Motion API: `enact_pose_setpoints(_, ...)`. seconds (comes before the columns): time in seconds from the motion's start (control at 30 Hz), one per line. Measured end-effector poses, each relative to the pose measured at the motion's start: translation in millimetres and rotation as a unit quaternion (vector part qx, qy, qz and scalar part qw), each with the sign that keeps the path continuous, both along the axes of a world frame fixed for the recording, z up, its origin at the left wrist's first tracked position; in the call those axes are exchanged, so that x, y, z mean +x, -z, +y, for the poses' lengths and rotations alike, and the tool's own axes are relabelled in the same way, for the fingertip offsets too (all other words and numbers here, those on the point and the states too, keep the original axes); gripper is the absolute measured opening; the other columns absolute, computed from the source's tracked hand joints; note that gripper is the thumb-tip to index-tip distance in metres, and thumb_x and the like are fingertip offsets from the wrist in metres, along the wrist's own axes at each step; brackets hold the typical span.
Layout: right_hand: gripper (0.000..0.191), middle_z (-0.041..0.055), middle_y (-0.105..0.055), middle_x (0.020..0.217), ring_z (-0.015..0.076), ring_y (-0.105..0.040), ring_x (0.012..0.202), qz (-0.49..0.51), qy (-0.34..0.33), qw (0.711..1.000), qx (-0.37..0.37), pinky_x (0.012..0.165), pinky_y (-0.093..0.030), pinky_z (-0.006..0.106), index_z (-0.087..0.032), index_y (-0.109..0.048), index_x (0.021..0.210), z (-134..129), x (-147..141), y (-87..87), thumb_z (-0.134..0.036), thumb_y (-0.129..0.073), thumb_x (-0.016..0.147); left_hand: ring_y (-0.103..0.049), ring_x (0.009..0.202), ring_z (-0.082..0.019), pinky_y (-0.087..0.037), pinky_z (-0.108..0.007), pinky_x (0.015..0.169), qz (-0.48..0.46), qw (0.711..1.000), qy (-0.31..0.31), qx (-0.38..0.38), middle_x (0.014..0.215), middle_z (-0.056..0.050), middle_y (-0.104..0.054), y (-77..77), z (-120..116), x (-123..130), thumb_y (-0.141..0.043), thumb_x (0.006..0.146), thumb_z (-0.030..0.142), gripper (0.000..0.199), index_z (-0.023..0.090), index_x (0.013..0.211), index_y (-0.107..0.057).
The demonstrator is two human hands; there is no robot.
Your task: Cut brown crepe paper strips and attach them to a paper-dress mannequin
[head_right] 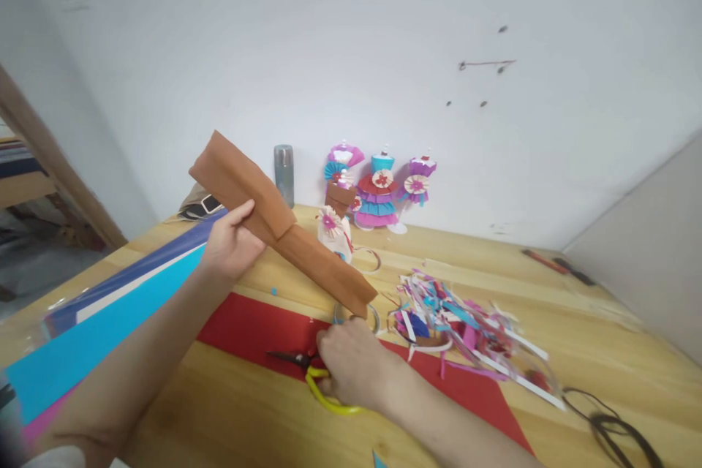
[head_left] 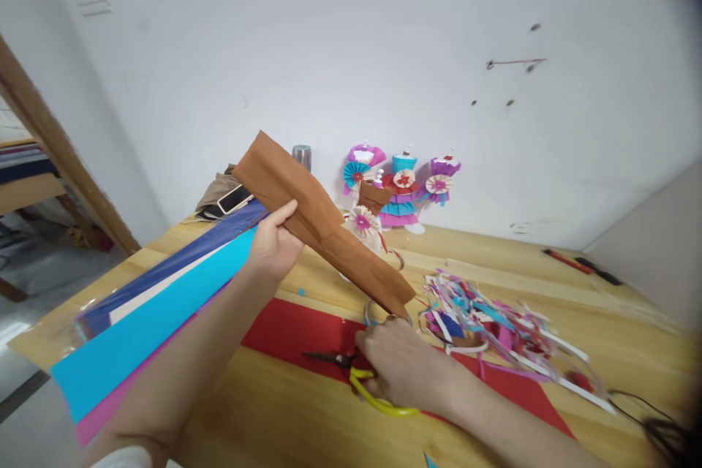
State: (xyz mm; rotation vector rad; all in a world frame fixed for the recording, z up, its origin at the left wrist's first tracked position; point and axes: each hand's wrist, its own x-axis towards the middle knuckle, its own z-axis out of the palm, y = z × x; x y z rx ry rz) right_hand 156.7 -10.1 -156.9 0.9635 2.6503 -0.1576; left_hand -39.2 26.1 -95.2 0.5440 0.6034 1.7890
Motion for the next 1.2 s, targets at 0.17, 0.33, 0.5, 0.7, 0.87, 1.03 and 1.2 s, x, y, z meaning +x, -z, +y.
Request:
enact_pose_setpoints(0.17, 0.032, 0.0188, -0.073, 0.091, 0.0356, -0.070, 0.085, 0.021, 0.027, 0.999, 0.013, 0.071, -0.049, 0.039, -0.010, -0.068, 0.097, -0.8, 9.4, 13.6, -0.030, -0.059, 0.073, -0.062, 0.119, -0.028, -0.047, -0.043, 0.106, 0.016, 0.999, 0.043, 0.016, 0.105, -0.006, -0.075, 8.5, -10.0, 25.3, -0.061, 0.077, 0.017, 0.035, 0.017, 0.111, -0.068)
enact_pose_setpoints(0.33, 0.020, 0.0132, -0.067, 0.097, 0.0263, -0.066, 0.088, 0.121, 0.001, 0.992, 0.018, 0.076, -0.048, 0.033, -0.013, -0.064, 0.094, -11.5, 28.0, 15.5, -0.021, -0.058, 0.077, -0.058, 0.123, -0.028, -0.047, -0.042, 0.106, 0.009, 0.998, 0.063, -0.016, 0.105, -0.005, -0.075, 20.9, -16.1, 42.4, -0.059, 0.077, 0.020, 0.037, 0.017, 0.113, -0.067)
enact_pose_setpoints(0.5, 0.014, 0.0044, -0.063, 0.076, 0.0152, -0.059, 0.070, 0.377, -0.114, 0.918, 0.051, 0.063, -0.045, 0.026, -0.017, -0.059, 0.080, -38.4, 49.0, -9.8, -0.017, -0.051, 0.092, -0.057, 0.125, -0.026, -0.043, -0.042, 0.109, -0.035, 0.994, 0.081, -0.060, 0.106, -0.006, -0.075, 26.8, -27.1, 58.3, -0.054, 0.081, 0.014, 0.040, 0.014, 0.119, -0.064)
enact_pose_setpoints(0.7, 0.065, 0.0136, -0.065, 0.114, 0.0268, -0.063, 0.096, 0.558, 0.107, 0.813, 0.124, 0.079, -0.052, 0.040, -0.018, -0.054, 0.125, -17.6, 60.4, -41.2, -0.042, -0.080, 0.070, -0.062, 0.116, -0.026, -0.042, -0.041, 0.108, -0.056, 0.988, 0.118, -0.079, 0.100, -0.005, -0.075, 35.2, -49.5, 82.8, -0.057, 0.082, 0.013, 0.034, 0.015, 0.114, -0.066)
enact_pose_setpoints(0.87, 0.033, 0.0021, -0.067, 0.080, 0.0172, -0.062, 0.068, 0.512, 0.176, 0.831, -0.126, 0.060, -0.049, 0.028, -0.017, -0.064, 0.107, 11.9, 56.8, -27.5, -0.028, -0.068, 0.077, -0.064, 0.112, -0.026, -0.046, -0.041, 0.103, -0.051, 0.981, 0.176, -0.064, 0.103, -0.008, -0.075, 49.3, -63.9, 88.3, -0.061, 0.081, 0.017, 0.025, 0.014, 0.104, -0.069)
enact_pose_setpoints(1.03, 0.010, -0.0047, -0.056, 0.062, 0.0110, -0.051, 0.057, 0.456, 0.165, 0.843, -0.232, 0.051, -0.038, 0.021, -0.017, -0.064, 0.080, 20.0, 73.5, -9.6, -0.022, -0.065, 0.072, -0.068, 0.087, -0.017, -0.055, -0.029, 0.081, 0.022, 0.984, 0.118, -0.134, 0.091, -0.003, -0.075, 73.4, -64.6, 46.0, -0.064, 0.083, 0.028, 0.015, 0.018, 0.094, -0.070)
enact_pose_setpoints(1.2, 0.012, -0.0054, -0.054, 0.063, 0.0101, -0.048, 0.056, 0.382, 0.123, 0.865, -0.302, 0.050, -0.032, 0.020, -0.016, -0.062, 0.082, 32.0, 78.7, 15.7, -0.021, -0.064, 0.070, -0.067, 0.083, -0.015, -0.051, -0.024, 0.071, 0.226, 0.946, 0.099, -0.210, 0.096, -0.004, -0.075, 91.5, -51.4, -11.2, -0.075, 0.074, 0.035, 0.031, 0.017, 0.099, -0.070)
